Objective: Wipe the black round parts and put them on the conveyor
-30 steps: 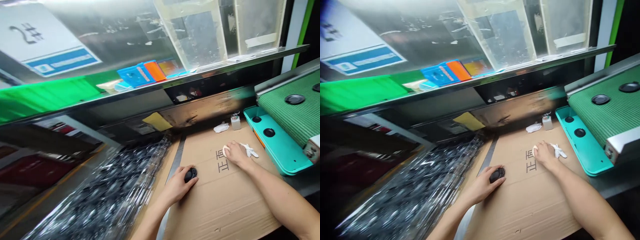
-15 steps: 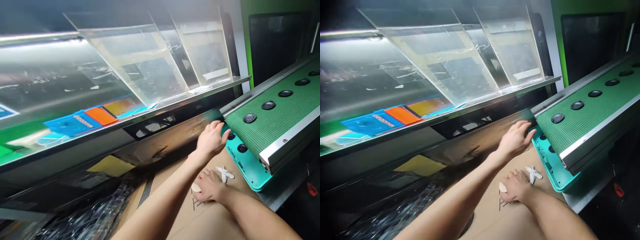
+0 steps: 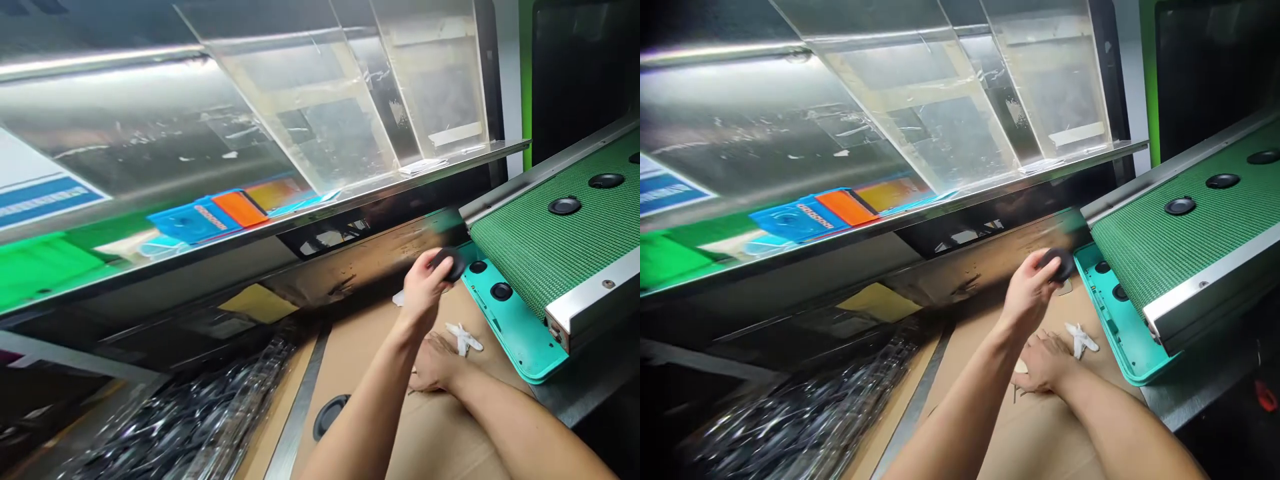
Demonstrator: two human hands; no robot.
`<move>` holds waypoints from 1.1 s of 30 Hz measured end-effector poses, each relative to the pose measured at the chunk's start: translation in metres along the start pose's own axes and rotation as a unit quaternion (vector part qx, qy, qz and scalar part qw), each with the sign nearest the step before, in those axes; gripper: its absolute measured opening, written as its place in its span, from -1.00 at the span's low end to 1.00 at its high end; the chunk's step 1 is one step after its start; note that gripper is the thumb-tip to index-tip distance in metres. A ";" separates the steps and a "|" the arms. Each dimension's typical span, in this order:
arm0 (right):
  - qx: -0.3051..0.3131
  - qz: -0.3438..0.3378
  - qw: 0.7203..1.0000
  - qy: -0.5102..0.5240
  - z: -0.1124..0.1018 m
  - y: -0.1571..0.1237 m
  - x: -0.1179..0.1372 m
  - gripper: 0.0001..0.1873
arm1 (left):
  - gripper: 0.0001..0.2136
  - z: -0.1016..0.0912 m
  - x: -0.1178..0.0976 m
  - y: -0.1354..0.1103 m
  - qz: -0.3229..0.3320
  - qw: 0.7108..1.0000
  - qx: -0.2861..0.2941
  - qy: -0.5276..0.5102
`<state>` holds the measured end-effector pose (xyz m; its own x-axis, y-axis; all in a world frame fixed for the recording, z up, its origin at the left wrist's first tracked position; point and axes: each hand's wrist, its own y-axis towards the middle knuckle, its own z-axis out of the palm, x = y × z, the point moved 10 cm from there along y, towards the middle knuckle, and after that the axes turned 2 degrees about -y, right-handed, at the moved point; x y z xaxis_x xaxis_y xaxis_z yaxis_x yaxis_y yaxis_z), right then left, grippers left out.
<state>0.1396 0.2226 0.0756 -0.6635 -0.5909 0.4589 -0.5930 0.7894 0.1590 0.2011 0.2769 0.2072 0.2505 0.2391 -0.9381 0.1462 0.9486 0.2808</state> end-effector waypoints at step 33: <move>-0.023 0.257 0.930 -0.262 -0.168 0.117 -0.124 -0.83 | -0.74 -0.152 0.124 -0.120 -0.220 0.854 -0.144 -0.449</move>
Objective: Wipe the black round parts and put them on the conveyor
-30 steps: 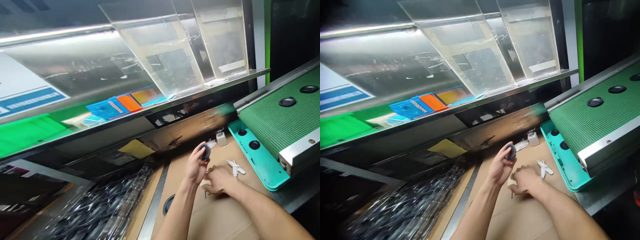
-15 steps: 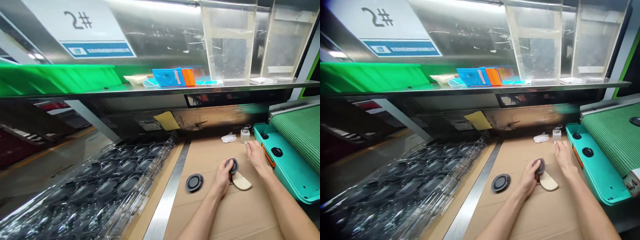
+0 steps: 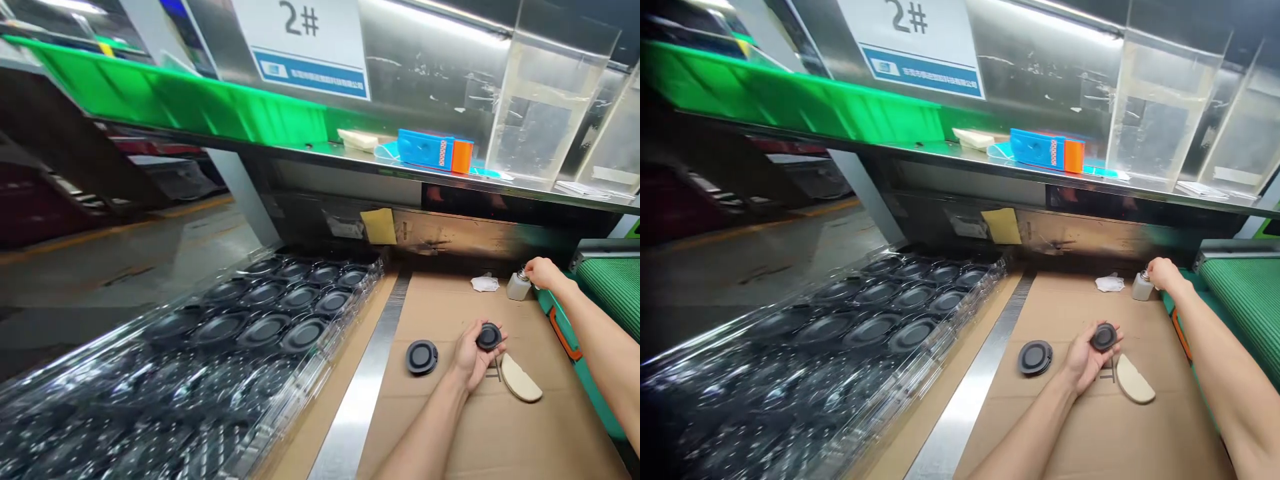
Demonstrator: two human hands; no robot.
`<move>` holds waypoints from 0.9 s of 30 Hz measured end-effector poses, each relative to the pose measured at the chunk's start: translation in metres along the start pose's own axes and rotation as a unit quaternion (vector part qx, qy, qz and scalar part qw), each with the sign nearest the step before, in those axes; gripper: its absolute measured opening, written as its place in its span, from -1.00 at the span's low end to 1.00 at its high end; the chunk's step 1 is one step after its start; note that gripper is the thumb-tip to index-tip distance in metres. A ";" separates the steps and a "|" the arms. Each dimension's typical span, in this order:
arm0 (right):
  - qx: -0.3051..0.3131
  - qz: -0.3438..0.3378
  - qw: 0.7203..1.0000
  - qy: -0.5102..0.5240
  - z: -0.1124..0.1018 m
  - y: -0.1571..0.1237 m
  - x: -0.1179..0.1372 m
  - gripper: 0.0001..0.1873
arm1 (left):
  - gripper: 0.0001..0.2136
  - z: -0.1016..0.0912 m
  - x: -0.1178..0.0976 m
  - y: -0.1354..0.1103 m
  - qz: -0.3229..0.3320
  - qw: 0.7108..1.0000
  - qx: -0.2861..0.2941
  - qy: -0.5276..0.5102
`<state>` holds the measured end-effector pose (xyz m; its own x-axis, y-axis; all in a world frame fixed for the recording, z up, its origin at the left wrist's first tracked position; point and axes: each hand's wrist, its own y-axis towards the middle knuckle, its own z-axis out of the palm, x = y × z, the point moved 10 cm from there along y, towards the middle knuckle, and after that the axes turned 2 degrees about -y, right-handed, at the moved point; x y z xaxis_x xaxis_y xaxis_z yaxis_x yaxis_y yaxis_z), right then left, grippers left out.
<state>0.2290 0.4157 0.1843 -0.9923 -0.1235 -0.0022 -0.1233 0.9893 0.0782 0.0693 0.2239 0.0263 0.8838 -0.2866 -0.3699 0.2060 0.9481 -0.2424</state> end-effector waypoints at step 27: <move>-0.173 -0.218 0.946 0.166 0.052 -0.180 0.139 -0.77 | -0.73 -0.010 -0.007 0.018 0.018 0.999 0.008 -0.026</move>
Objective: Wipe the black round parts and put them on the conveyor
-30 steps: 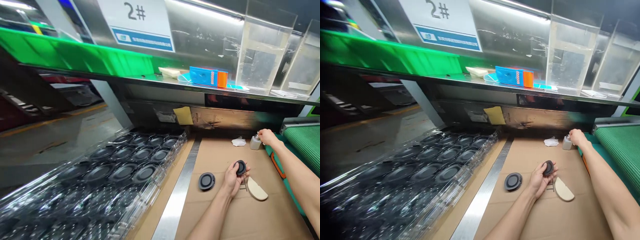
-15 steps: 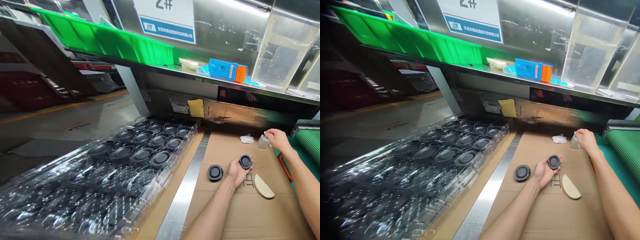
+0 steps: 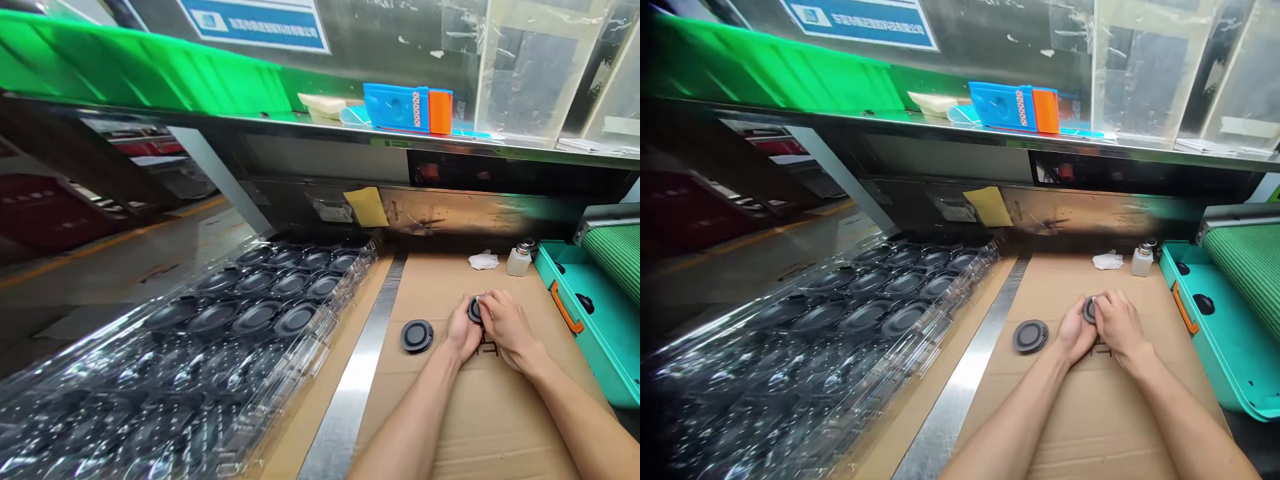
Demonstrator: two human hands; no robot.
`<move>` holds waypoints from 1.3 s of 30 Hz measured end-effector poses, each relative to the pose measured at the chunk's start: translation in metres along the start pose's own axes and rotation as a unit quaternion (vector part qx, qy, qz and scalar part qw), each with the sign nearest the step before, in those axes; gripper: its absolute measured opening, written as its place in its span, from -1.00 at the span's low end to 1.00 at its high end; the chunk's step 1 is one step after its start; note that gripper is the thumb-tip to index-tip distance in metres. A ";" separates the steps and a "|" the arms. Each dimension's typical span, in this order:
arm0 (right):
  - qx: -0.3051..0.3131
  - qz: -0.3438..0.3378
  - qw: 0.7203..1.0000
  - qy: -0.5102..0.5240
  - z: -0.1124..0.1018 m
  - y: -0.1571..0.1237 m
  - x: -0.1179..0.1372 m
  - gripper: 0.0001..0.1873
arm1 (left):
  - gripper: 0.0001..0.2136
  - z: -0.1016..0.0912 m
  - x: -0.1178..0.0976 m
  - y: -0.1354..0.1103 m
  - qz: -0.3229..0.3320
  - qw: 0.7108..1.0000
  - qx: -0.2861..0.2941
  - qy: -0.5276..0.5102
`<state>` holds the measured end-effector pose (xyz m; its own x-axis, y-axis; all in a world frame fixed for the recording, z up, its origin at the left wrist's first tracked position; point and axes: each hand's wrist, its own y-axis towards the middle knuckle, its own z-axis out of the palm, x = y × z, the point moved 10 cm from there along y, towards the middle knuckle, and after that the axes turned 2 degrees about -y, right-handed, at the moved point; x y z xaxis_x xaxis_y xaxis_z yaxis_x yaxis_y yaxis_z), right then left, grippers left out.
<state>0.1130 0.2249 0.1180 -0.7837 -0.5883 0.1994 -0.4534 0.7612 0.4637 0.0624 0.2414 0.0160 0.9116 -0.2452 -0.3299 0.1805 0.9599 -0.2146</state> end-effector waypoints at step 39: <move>-0.062 0.057 0.987 0.137 0.008 -0.014 -0.008 -0.84 | -0.71 0.006 0.011 -0.007 -0.013 0.997 -0.007 0.077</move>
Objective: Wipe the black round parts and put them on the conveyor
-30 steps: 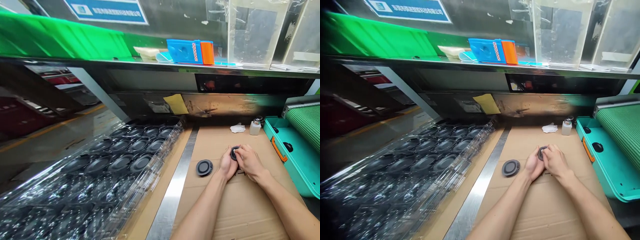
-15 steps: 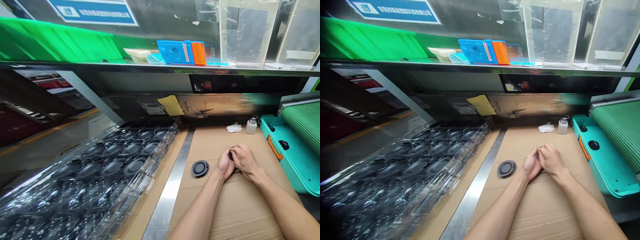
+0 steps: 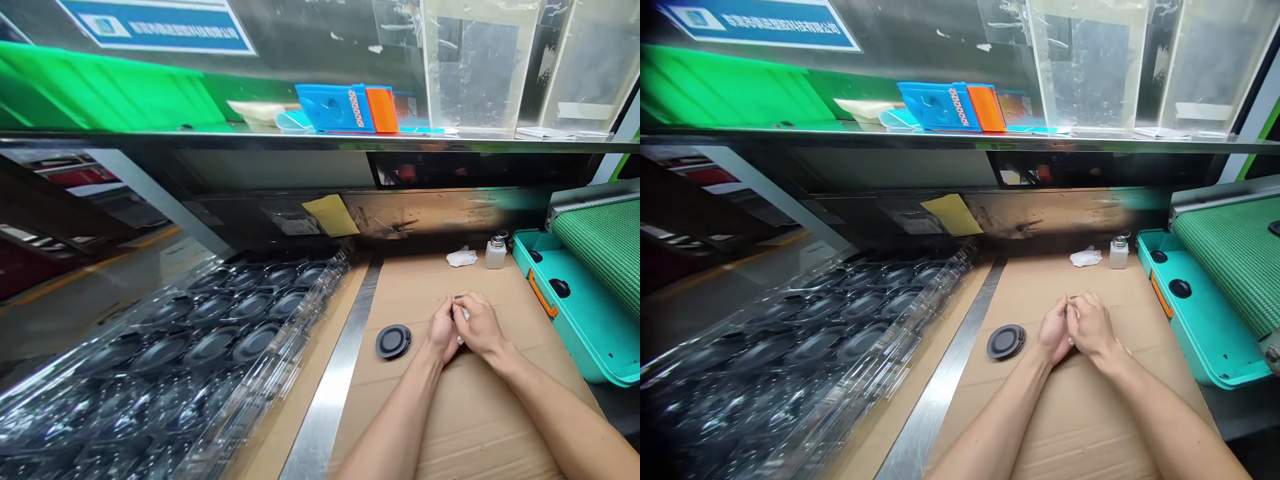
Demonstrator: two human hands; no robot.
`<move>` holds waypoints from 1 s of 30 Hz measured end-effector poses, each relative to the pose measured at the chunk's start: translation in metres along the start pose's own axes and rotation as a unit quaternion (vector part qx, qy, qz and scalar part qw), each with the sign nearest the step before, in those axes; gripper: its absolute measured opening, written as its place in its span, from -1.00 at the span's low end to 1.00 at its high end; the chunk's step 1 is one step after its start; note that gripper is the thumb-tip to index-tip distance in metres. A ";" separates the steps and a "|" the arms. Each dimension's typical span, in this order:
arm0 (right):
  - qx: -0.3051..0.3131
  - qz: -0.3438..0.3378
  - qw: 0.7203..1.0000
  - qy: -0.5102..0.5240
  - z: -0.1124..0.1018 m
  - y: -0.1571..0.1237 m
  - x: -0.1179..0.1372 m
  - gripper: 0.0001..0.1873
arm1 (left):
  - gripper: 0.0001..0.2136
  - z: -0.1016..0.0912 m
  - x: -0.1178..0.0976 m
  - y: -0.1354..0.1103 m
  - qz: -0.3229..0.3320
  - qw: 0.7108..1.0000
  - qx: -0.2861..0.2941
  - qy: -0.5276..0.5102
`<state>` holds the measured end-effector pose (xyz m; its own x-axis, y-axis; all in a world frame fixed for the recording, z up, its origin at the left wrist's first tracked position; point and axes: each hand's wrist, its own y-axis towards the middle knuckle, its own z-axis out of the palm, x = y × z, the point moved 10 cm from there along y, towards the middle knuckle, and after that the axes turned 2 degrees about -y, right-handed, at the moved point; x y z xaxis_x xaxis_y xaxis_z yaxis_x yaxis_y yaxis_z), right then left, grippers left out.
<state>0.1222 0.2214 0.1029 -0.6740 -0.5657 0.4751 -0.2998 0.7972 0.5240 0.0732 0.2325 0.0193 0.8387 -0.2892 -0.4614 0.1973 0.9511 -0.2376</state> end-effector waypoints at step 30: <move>0.035 -0.072 0.996 -0.042 -0.001 0.007 -0.006 -0.81 | -0.63 0.001 0.001 -0.002 0.002 0.999 0.000 -0.036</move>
<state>0.1250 0.2300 0.1044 -0.6737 -0.6584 0.3357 -0.4419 0.7230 0.5311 0.0737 0.2307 0.0202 0.8741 -0.2766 -0.3994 0.1937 0.9523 -0.2357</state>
